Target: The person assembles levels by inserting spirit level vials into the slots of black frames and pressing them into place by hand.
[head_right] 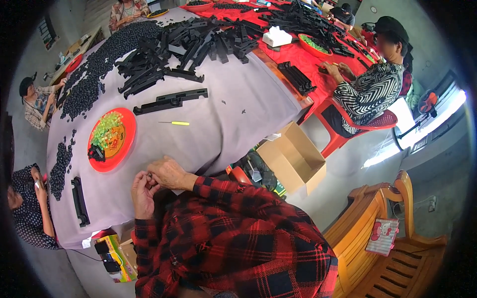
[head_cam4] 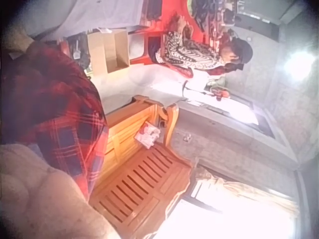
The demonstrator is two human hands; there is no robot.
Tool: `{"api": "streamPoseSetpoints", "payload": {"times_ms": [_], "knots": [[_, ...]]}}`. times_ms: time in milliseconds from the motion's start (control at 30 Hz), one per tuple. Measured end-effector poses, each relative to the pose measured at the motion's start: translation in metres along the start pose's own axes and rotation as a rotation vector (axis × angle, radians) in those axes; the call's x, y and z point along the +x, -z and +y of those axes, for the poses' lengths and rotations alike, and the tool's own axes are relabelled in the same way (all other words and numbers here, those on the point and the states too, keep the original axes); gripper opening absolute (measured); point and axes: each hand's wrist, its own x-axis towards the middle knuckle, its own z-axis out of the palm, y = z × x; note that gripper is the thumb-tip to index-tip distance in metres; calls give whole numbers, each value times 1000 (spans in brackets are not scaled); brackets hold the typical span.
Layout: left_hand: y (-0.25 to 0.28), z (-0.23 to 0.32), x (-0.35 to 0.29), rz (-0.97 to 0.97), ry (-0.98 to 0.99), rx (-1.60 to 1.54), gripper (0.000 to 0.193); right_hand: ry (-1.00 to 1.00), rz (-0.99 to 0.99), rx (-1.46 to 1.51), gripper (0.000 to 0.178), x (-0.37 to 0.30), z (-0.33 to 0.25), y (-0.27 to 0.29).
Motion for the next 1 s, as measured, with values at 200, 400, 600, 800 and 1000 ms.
{"api": "streamPoseSetpoints", "payload": {"times_ms": [200, 400, 600, 800, 1000], "knots": [[-3, 0, 0, -12, 6, 4, 13, 8, 5, -24, 10, -1, 3, -1], [-2, 1, -1, 0, -4, 4, 13, 16, 30, 10, 10, 0, 2, -2], [-3, 0, 0, -15, -3, 13, 13, 16, 38, 8, 10, 0, 2, 1], [-2, 1, 0, 2, 2, 12, 14, 8, 11, -14, 9, 0, 0, 0], [-3, 1, 0, 4, 10, -1, 13, 6, 7, -10, 9, 0, 1, 0]]}}
